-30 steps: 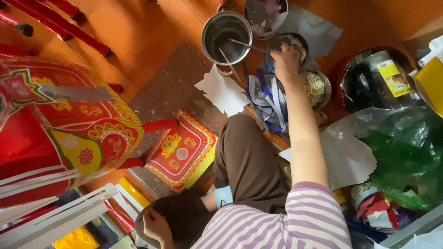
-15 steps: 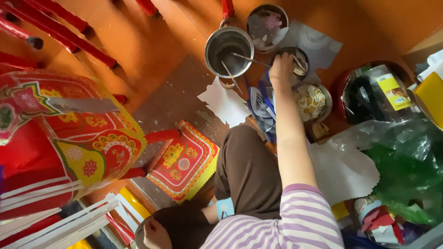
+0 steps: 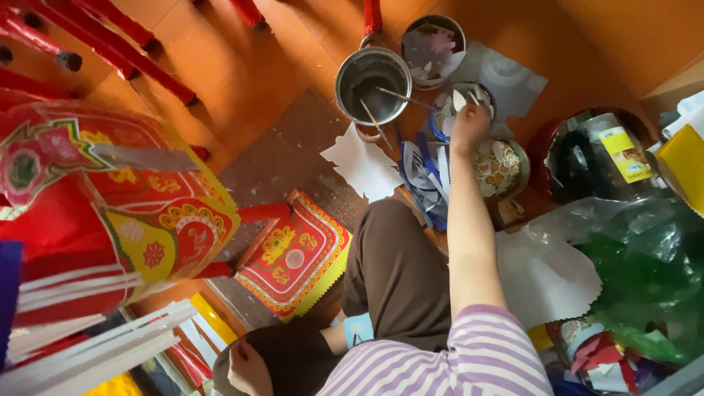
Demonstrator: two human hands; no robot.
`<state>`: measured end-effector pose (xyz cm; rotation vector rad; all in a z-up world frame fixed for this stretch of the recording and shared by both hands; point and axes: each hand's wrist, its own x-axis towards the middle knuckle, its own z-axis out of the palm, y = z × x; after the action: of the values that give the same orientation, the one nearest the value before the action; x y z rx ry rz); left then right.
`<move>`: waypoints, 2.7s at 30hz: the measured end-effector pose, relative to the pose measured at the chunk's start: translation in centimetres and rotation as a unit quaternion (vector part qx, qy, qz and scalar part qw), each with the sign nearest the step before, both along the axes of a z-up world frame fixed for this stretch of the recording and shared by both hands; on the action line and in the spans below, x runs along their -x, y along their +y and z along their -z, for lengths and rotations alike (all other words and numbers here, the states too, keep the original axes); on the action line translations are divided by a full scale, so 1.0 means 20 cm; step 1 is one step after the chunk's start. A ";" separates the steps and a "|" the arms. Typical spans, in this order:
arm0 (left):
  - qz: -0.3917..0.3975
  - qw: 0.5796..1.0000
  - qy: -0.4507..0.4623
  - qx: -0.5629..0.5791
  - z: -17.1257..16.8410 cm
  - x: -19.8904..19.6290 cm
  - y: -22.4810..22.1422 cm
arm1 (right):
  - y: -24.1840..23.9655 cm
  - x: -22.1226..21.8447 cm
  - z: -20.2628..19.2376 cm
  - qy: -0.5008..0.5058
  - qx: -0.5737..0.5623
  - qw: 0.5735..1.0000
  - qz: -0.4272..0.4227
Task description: Decorating paper-mache horse figures by cutting and gluing paper ornaments
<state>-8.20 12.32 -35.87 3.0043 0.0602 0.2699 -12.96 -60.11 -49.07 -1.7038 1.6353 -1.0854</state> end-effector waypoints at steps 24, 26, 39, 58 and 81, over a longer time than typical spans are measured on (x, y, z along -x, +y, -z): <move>0.026 0.693 0.098 0.714 -0.94 0.00 -0.62 | 2.33 -0.22 -1.66 -0.224 -0.073 0.704 -0.670; 0.028 0.685 0.088 0.722 -0.88 -0.01 -0.55 | 2.40 -0.23 -1.65 -0.210 -0.140 0.688 -0.680; 0.045 0.654 0.047 0.754 -0.96 -0.06 -0.37 | 2.48 -0.26 -1.69 -0.194 -0.294 0.691 -0.631; 0.049 0.699 0.010 0.714 -1.09 -0.20 -0.22 | 1.47 0.33 -0.94 0.390 -0.068 0.768 -0.504; 0.244 0.712 0.005 0.659 -2.21 -0.79 -0.35 | 1.43 0.17 -1.39 0.173 -0.057 0.872 -0.455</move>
<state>7.57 5.40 8.37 1.4847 -0.3738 0.0670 -16.36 -31.49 -21.33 -2.2834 0.8058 -0.2194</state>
